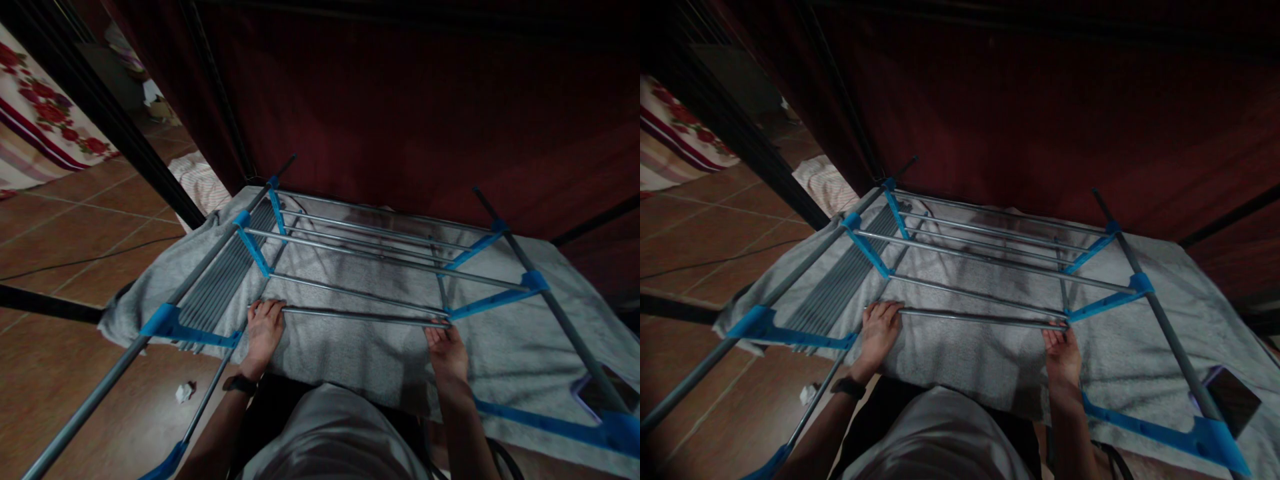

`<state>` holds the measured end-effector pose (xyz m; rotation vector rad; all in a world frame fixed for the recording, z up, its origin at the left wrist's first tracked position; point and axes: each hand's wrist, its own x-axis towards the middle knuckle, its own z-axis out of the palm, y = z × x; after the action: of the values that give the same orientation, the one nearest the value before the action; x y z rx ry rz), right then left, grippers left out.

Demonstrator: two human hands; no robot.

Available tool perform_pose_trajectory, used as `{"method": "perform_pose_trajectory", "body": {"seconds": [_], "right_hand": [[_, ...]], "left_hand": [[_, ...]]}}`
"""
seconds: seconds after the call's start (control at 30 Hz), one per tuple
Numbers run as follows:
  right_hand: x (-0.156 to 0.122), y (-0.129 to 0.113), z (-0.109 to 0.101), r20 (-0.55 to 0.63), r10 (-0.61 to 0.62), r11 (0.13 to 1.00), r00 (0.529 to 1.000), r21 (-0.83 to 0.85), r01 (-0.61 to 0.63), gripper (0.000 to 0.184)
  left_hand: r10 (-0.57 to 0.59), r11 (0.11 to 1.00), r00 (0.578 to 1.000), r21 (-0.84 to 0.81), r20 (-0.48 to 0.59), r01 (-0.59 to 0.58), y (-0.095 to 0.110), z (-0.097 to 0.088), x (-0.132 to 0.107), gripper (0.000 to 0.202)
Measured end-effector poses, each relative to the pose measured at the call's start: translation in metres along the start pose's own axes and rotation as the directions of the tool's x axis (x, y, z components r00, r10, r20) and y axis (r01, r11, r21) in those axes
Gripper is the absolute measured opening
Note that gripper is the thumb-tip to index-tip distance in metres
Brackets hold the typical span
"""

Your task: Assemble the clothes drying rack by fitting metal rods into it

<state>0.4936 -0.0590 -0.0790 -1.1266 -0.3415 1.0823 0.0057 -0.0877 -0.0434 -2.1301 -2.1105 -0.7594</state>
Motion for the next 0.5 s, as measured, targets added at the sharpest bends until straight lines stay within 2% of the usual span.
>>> {"method": "perform_pose_trajectory", "body": {"seconds": [0.1, 0.17, 0.33, 0.5], "right_hand": [[0.001, 0.0, 0.002, -0.115, 0.057, 0.998, 0.992, 0.044, -0.052, 0.011], [0.001, -0.001, 0.003, -0.129, 0.072, 0.996, 0.989, 0.058, -0.065, 0.009], [0.0, -0.003, 0.005, -0.082, 0.055, 0.998, 0.995, -0.001, -0.056, 0.01], [-0.009, 0.004, 0.018, 0.011, 0.078, 0.994, 0.997, -0.082, -0.076, 0.024]], "left_hand": [[-0.003, 1.0, 1.0, 0.0, -0.008, 0.003, 0.0, 0.0, 0.0, 0.033], [-0.001, 1.0, 1.0, 0.004, -0.018, 0.001, 0.0, 0.0, -0.001, 0.033], [0.027, 1.0, 1.0, -0.003, -0.016, -0.027, 0.001, -0.003, -0.001, 0.034], [0.118, 0.993, 0.993, -0.028, 0.016, -0.117, 0.003, -0.003, 0.0, 0.033]]}}
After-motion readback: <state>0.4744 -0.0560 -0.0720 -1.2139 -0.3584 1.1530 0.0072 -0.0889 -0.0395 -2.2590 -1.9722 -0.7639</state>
